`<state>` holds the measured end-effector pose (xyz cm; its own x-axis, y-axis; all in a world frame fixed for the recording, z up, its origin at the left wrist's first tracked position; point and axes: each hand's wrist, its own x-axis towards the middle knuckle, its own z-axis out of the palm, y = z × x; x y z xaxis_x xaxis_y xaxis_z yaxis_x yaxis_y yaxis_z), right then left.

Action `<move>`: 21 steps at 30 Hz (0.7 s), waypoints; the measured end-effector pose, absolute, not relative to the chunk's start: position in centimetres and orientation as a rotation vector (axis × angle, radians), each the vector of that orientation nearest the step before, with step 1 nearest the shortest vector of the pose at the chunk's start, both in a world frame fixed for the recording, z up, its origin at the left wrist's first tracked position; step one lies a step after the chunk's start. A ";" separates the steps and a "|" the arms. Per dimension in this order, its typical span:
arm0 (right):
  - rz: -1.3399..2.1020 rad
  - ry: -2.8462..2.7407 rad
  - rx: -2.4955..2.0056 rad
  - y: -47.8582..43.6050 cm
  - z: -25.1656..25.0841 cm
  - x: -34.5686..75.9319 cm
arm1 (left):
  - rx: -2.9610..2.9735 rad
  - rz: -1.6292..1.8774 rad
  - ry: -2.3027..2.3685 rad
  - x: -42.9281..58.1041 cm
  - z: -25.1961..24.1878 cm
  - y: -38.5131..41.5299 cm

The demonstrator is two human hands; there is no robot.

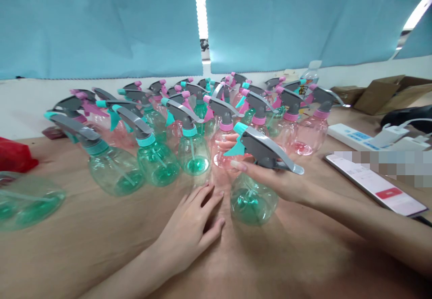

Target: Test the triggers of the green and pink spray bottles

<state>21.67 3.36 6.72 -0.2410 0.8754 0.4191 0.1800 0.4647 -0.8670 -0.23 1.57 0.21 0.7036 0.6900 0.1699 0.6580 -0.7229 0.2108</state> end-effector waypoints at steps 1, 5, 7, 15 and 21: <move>0.869 -1.705 -0.907 3.4 6.8 21.6 | 2.776 0.356 1.102 -0.2 0.2 1.6; 0.815 -1.730 -0.914 3.4 7.0 21.4 | 2.779 0.358 1.100 -0.2 0.3 1.6; 0.788 -1.748 -0.924 3.4 7.1 21.3 | 2.779 0.358 1.103 -0.1 0.4 1.6; 0.770 -1.780 -0.901 3.6 6.3 21.6 | 2.790 0.369 1.091 0.0 0.4 1.6; 0.783 -1.768 -0.949 3.7 5.9 21.8 | 2.805 0.348 1.094 -0.1 0.4 1.6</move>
<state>21.79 3.70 5.92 -0.2496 0.8640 0.4372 0.2572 0.4945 -0.8303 -0.07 1.61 0.44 0.7139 0.6789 0.1718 0.6535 -0.7340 0.1849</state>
